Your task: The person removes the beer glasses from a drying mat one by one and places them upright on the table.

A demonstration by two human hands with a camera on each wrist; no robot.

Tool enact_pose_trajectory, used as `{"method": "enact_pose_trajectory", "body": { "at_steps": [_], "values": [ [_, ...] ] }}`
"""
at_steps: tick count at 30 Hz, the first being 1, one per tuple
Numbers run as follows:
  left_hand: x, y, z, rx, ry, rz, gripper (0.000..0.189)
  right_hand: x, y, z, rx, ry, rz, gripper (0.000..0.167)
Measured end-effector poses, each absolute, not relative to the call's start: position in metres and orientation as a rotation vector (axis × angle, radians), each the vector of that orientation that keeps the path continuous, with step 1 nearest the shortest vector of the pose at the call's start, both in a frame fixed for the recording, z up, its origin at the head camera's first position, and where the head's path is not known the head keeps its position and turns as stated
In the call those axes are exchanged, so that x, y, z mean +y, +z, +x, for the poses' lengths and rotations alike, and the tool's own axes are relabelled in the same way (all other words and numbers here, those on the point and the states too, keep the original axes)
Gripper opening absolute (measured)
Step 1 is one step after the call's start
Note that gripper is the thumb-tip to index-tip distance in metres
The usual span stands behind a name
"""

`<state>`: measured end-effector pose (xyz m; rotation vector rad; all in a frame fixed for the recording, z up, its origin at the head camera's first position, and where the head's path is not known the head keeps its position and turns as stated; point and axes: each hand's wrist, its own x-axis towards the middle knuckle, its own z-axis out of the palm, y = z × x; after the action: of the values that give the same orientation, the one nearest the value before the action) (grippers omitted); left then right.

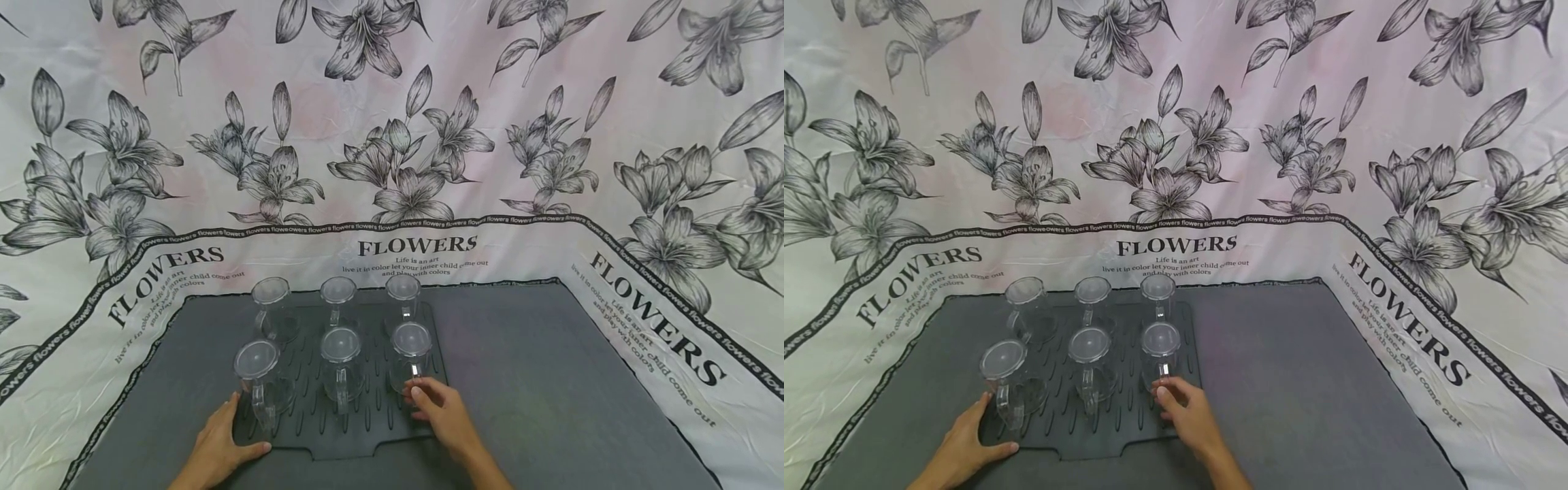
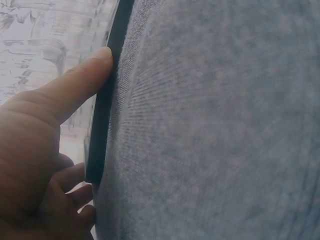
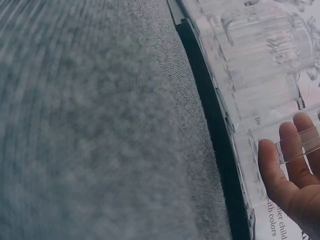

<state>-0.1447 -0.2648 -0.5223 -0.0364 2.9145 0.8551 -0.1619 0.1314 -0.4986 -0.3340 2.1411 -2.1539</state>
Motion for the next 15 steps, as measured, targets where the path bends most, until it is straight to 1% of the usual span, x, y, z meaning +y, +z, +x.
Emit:
{"method": "enact_pose_trajectory", "body": {
  "at_steps": [10,15],
  "values": [
    [-0.264,-0.52,-0.144,2.923,0.849,-0.032,0.124,0.134,-0.496,-0.165,2.128,-2.259,-0.368,0.026],
    [-0.264,-0.521,-0.143,2.933,0.854,-0.023,0.124,0.14,-0.484,-0.166,2.187,-2.272,-0.523,0.023]
  ]
}}
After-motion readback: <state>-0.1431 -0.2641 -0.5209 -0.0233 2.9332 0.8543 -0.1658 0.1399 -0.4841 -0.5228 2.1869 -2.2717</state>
